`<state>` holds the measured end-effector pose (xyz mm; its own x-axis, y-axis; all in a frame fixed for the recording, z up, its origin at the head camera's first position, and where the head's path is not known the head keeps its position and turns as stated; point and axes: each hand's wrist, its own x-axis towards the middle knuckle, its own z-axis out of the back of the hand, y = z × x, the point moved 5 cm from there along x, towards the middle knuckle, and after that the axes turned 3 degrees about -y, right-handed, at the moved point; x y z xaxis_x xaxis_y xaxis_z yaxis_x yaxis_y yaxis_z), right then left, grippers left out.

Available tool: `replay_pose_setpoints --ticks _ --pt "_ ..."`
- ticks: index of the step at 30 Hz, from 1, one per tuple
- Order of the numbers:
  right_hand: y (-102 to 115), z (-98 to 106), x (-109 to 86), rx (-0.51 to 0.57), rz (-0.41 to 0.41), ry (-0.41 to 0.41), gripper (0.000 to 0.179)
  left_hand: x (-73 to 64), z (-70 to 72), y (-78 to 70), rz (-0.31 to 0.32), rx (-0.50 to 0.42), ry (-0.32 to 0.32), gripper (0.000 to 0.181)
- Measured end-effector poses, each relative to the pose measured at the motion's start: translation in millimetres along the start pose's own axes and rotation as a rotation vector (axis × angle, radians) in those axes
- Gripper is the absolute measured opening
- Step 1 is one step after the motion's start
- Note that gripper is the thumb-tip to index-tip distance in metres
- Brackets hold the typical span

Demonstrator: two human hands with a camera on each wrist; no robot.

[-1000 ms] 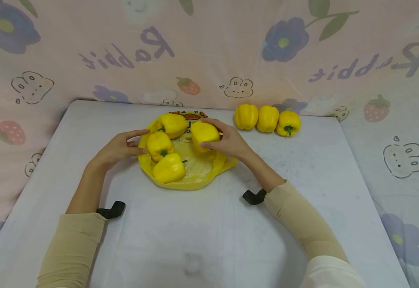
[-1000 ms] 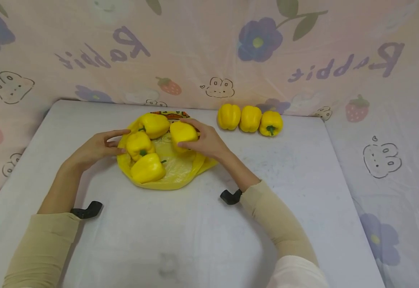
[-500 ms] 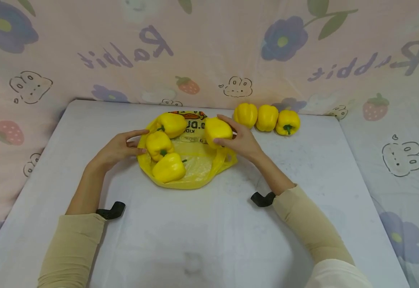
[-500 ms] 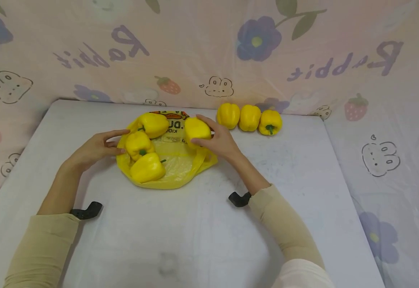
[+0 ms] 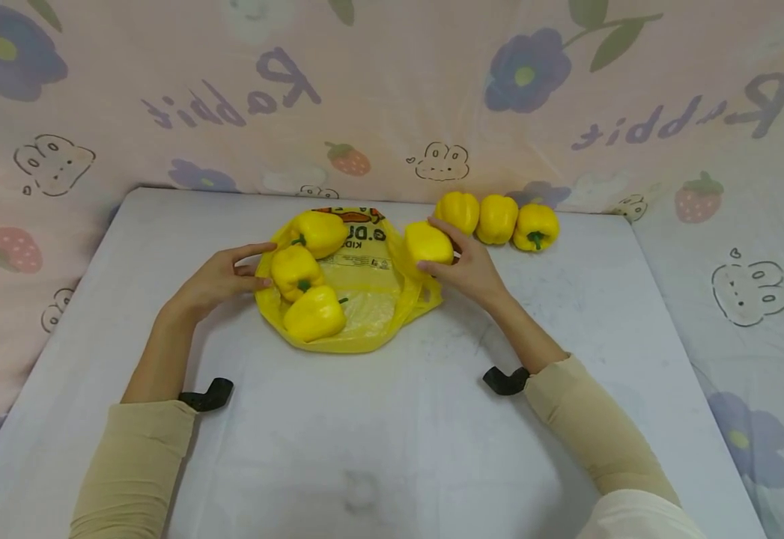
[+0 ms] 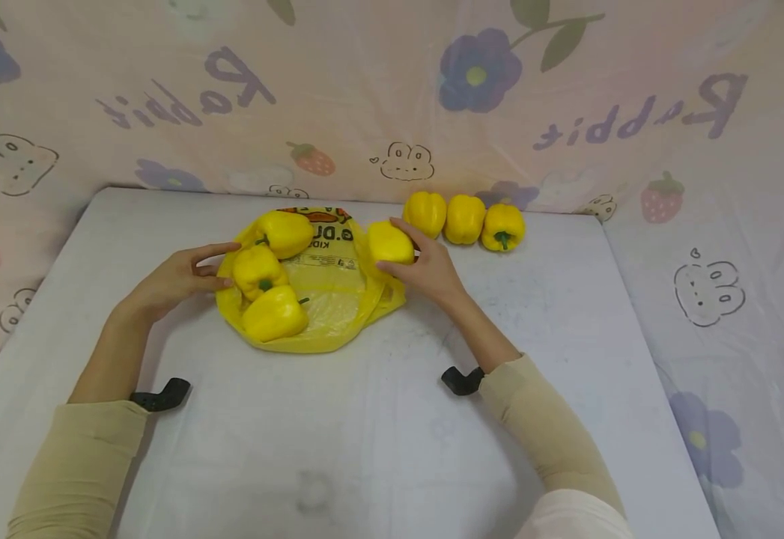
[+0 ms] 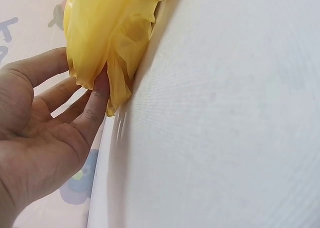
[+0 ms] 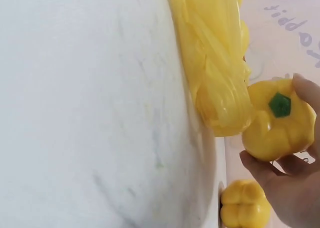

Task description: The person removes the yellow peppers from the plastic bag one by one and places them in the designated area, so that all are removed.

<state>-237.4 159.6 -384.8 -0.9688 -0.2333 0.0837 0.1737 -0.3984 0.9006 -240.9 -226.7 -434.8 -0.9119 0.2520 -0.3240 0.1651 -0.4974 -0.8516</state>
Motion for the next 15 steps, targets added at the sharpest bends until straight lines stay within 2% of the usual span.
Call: replay_pose_setpoints --ticks 2,9,15 --pt "2 2 -3.7 -0.009 -0.015 -0.012 0.073 0.1 0.8 0.3 -0.004 -0.003 0.000 0.068" --pt "-36 9 -4.7 -0.028 -0.116 -0.071 0.078 -0.1 1.3 -0.9 -0.009 0.015 0.003 0.069" --pt "-47 18 -10.0 -0.056 -0.154 -0.102 0.080 0.8 -0.3 0.3 -0.004 0.017 -0.001 0.069"
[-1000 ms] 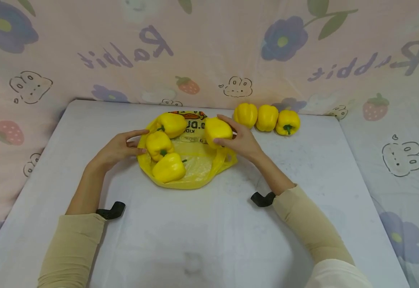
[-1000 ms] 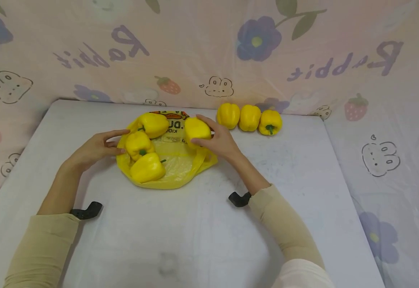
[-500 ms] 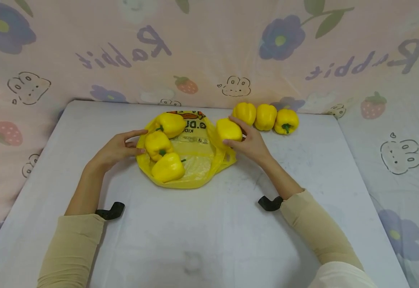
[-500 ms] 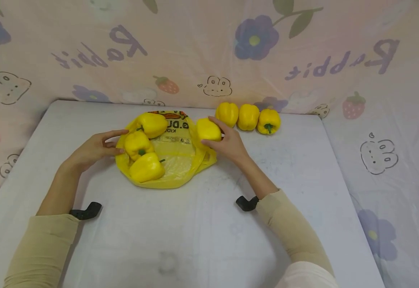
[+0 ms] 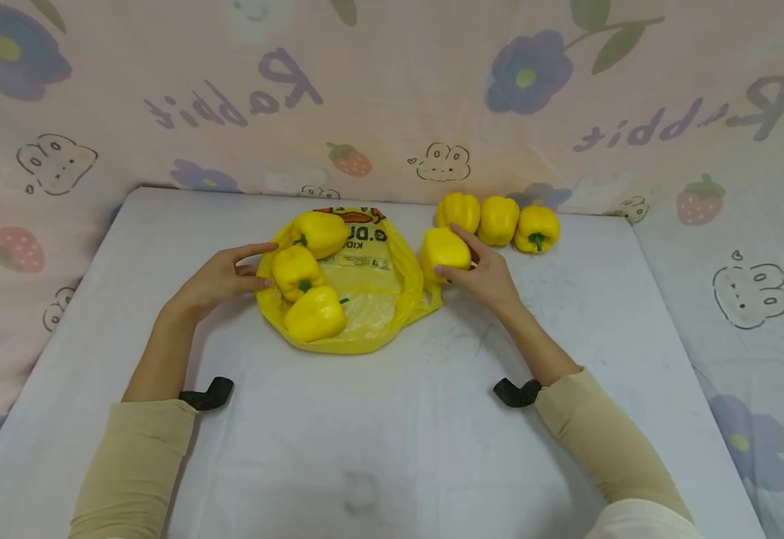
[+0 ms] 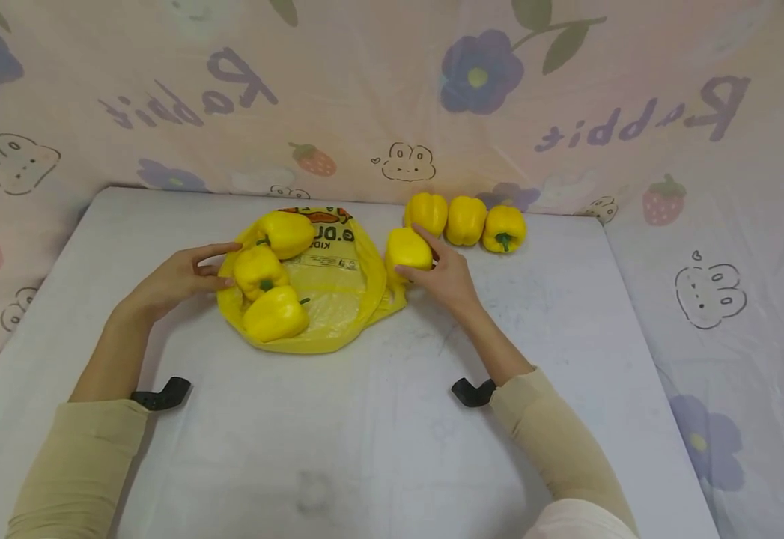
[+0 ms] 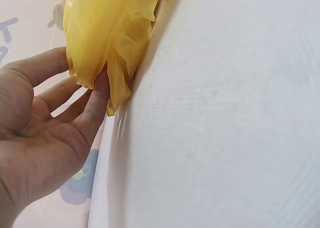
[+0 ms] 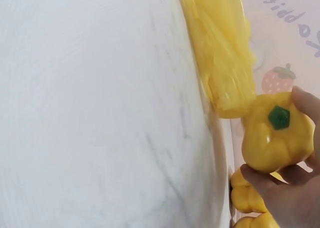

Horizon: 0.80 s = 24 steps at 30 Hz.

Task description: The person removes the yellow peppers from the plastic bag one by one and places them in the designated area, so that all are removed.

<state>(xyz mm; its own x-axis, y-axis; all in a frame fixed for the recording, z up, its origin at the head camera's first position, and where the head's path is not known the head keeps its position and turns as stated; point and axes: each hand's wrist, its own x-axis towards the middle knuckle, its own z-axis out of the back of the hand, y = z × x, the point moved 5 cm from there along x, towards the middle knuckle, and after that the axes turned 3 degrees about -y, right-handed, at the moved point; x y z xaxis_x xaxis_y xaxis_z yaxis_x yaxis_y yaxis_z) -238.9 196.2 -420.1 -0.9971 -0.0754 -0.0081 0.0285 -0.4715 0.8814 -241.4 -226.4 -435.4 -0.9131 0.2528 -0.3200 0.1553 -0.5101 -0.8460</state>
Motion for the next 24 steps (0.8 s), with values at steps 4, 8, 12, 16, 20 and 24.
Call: replay_pose_setpoints --ticks 4,8,12,16,20,24 --pt "-4 4 -0.8 -0.023 -0.035 -0.012 0.084 0.0 0.8 0.7 0.008 -0.009 -0.006 0.068" --pt "-8 8 -2.6 -0.061 -0.070 -0.024 0.083 -0.1 0.5 0.1 0.007 -0.021 -0.005 0.068" --pt "-12 11 -4.2 -0.096 -0.099 -0.032 0.081 -1.1 -0.4 -1.5 -0.010 -0.010 0.003 0.069" --pt "-17 16 -4.1 -0.117 -0.120 -0.049 0.081 -1.0 -0.5 -1.5 -0.009 -0.011 0.000 0.069" --pt "-19 19 -4.4 -0.105 -0.140 -0.062 0.081 0.0 -0.2 0.2 0.006 -0.024 -0.009 0.067" --pt "-20 19 -4.3 -0.093 -0.157 -0.068 0.081 0.7 -0.3 1.2 -0.002 -0.023 -0.004 0.067"
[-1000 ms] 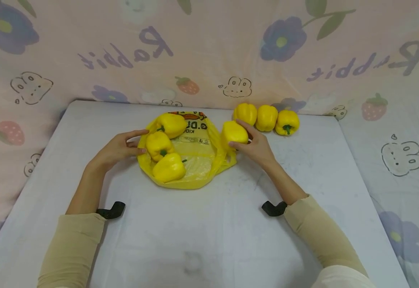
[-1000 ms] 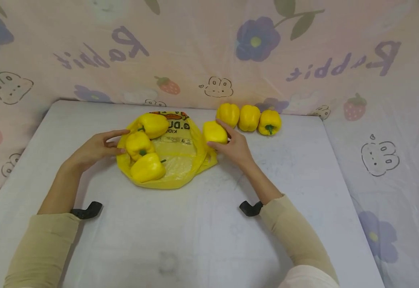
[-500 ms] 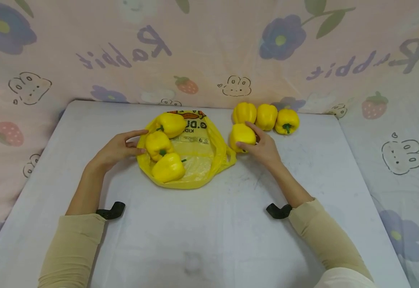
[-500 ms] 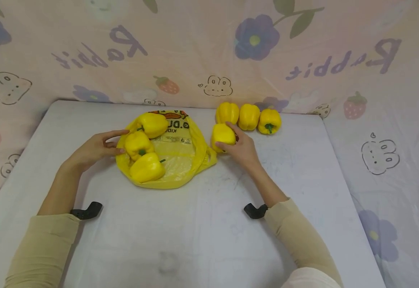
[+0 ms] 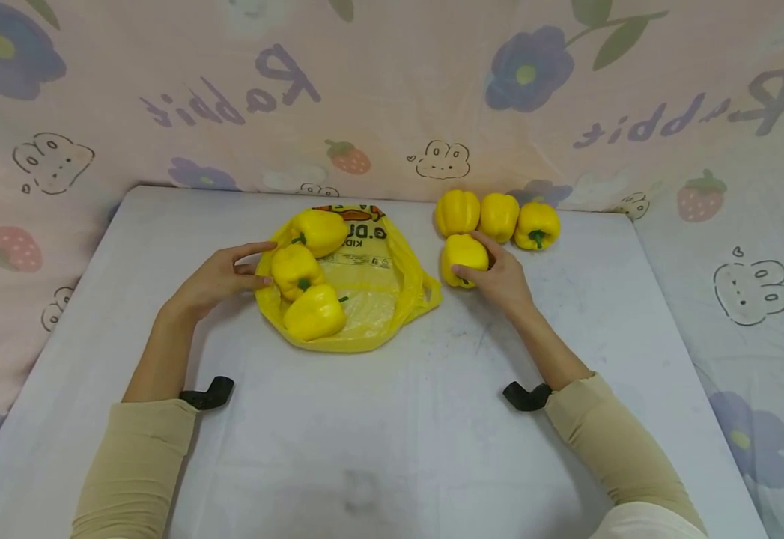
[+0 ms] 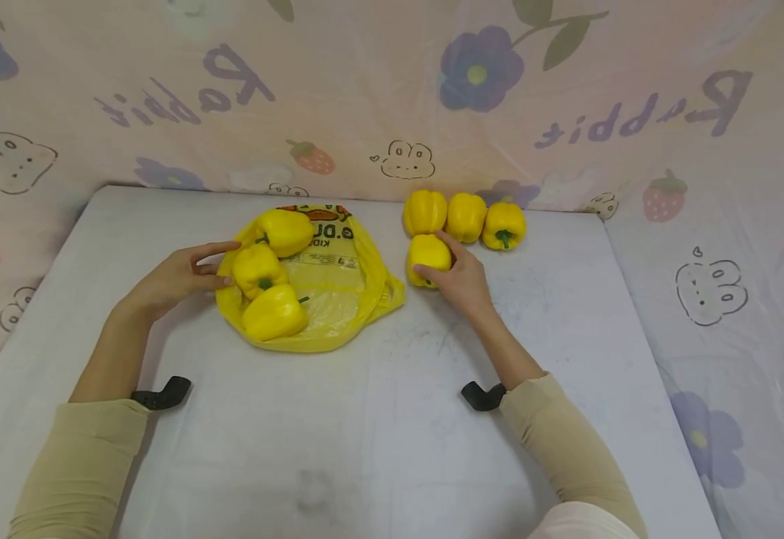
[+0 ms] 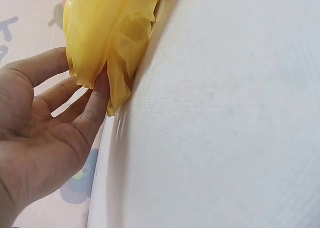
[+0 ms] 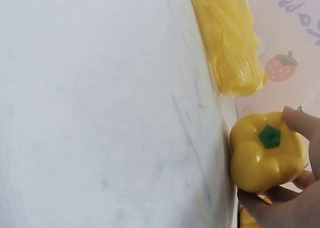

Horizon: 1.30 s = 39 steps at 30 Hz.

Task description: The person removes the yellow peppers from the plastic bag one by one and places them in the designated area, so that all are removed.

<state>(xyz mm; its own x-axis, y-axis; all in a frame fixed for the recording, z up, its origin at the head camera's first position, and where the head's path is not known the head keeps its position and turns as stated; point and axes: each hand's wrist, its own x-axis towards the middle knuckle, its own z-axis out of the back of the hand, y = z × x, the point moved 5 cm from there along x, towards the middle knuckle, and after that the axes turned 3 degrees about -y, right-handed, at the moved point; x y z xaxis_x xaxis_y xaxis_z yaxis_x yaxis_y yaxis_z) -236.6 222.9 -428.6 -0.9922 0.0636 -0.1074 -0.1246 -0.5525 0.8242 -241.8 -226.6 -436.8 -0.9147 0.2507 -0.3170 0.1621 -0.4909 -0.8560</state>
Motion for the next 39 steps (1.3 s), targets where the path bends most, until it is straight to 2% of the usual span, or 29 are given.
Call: replay_pose_setpoints --ticks 17,22,25,33,39 --pt "0 -5 3.4 0.014 -0.029 -0.013 0.083 1.1 0.4 2.8 -0.005 -0.008 0.006 0.067" --pt "1 -5 3.0 -0.001 -0.008 -0.032 0.083 0.1 0.3 1.6 0.003 -0.009 0.008 0.068" --pt "2 -4 3.0 -0.017 0.019 -0.055 0.081 -0.1 0.8 0.5 0.002 -0.007 0.006 0.068" --pt "10 -2 2.7 0.054 0.100 -0.103 0.074 0.1 1.0 -0.8 -0.001 -0.002 0.012 0.069" --pt "21 -1 4.6 0.078 0.248 -0.157 0.064 -1.2 0.6 0.2 -0.003 -0.001 0.019 0.070"
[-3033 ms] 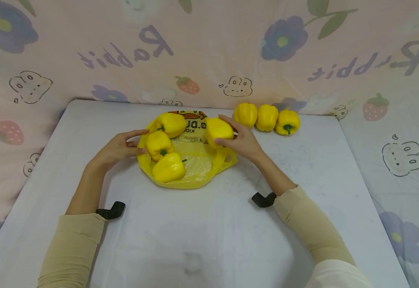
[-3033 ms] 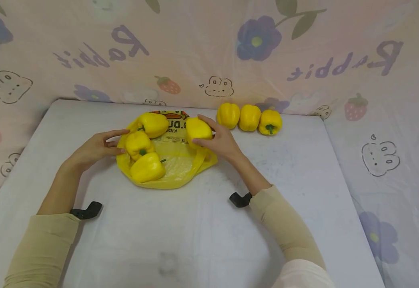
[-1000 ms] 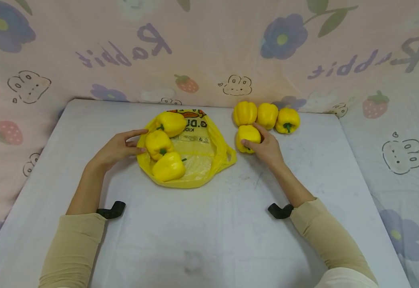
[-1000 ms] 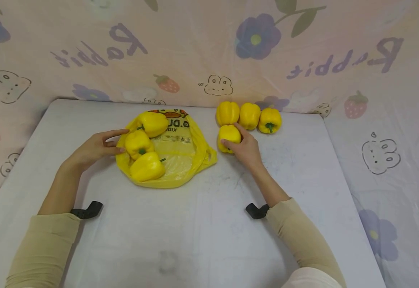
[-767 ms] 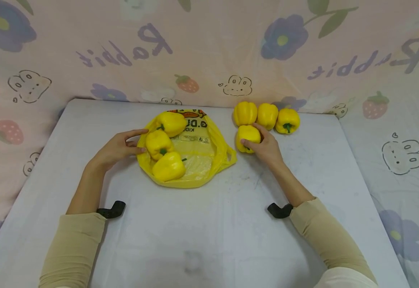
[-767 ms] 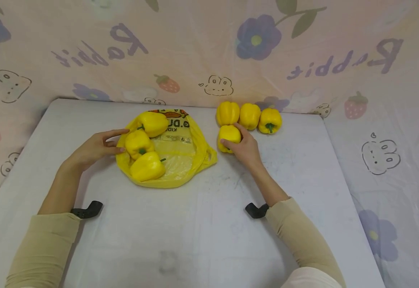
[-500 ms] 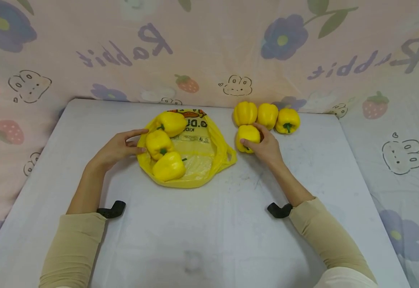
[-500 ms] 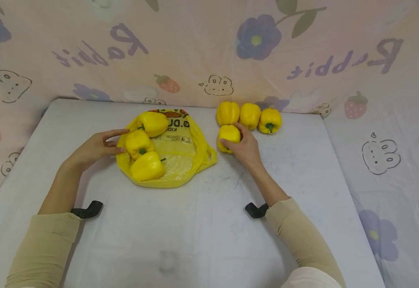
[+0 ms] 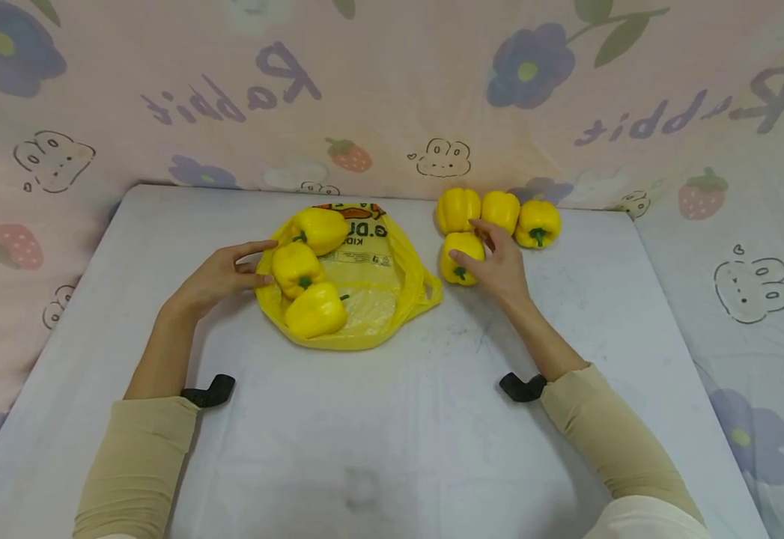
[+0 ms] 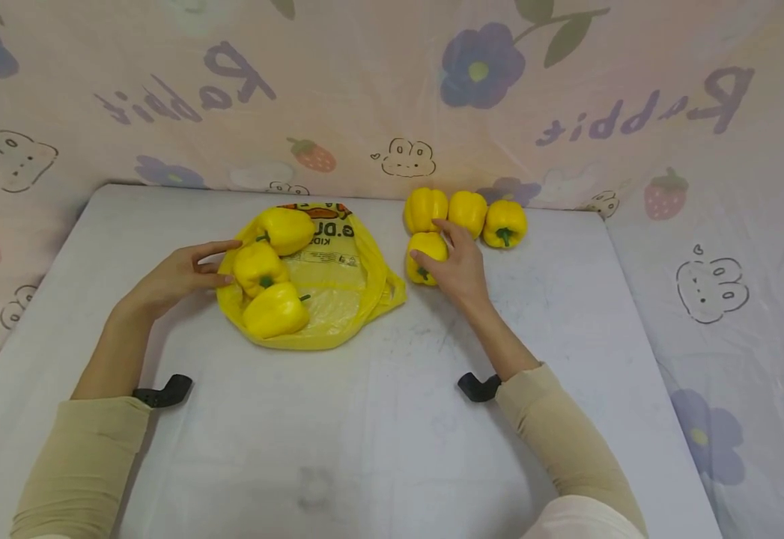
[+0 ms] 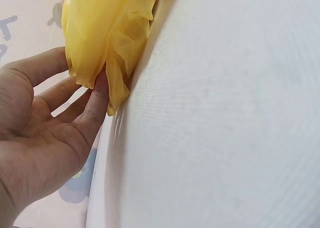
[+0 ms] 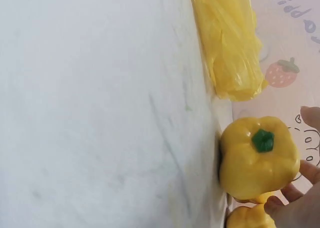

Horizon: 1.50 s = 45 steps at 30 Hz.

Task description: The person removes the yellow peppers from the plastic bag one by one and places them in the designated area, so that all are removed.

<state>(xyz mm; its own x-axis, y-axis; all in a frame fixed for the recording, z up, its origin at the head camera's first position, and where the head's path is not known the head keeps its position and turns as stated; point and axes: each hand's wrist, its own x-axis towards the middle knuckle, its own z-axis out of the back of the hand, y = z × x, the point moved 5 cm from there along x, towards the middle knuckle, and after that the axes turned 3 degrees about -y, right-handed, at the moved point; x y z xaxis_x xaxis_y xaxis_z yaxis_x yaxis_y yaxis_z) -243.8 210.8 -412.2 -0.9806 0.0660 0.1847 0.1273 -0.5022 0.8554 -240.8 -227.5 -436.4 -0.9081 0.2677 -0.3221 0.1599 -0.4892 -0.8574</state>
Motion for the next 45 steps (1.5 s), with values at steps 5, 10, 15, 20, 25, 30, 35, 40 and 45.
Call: replay_pose_setpoints --ticks 5,10,15,20,25,30,35,40,45 --pt "13 -3 5.3 -0.021 0.115 -0.026 0.059 -5.2 2.6 1.3 0.030 0.004 -0.006 0.072" --pt "27 -7 8.8 0.022 0.164 -0.048 0.055 -6.0 2.2 1.0 0.037 -0.008 -0.007 0.073" --pt "38 -14 11.2 0.081 0.228 -0.035 0.052 -4.0 1.7 2.6 0.037 -0.002 -0.016 0.073" --pt "48 -25 12.3 0.071 0.246 -0.020 0.051 -3.3 0.5 2.8 0.035 -0.006 -0.014 0.073" --pt "56 -35 14.0 0.039 0.230 0.010 0.051 -3.8 -1.0 1.1 0.033 -0.004 -0.014 0.073" --pt "66 -47 15.1 0.059 0.224 0.055 0.054 -5.4 -1.0 -0.1 0.039 -0.005 -0.017 0.073" --pt "72 -60 16.7 0.077 0.229 0.091 0.054 -5.9 -1.6 -1.3 0.028 0.003 -0.015 0.073" --pt "77 -71 18.7 0.093 0.209 0.125 0.056 -5.2 -2.1 -1.8 0.025 0.005 -0.021 0.072" --pt "79 -83 20.9 0.112 0.161 0.154 0.058 -3.9 -2.1 -1.6 0.029 0.006 -0.020 0.072"
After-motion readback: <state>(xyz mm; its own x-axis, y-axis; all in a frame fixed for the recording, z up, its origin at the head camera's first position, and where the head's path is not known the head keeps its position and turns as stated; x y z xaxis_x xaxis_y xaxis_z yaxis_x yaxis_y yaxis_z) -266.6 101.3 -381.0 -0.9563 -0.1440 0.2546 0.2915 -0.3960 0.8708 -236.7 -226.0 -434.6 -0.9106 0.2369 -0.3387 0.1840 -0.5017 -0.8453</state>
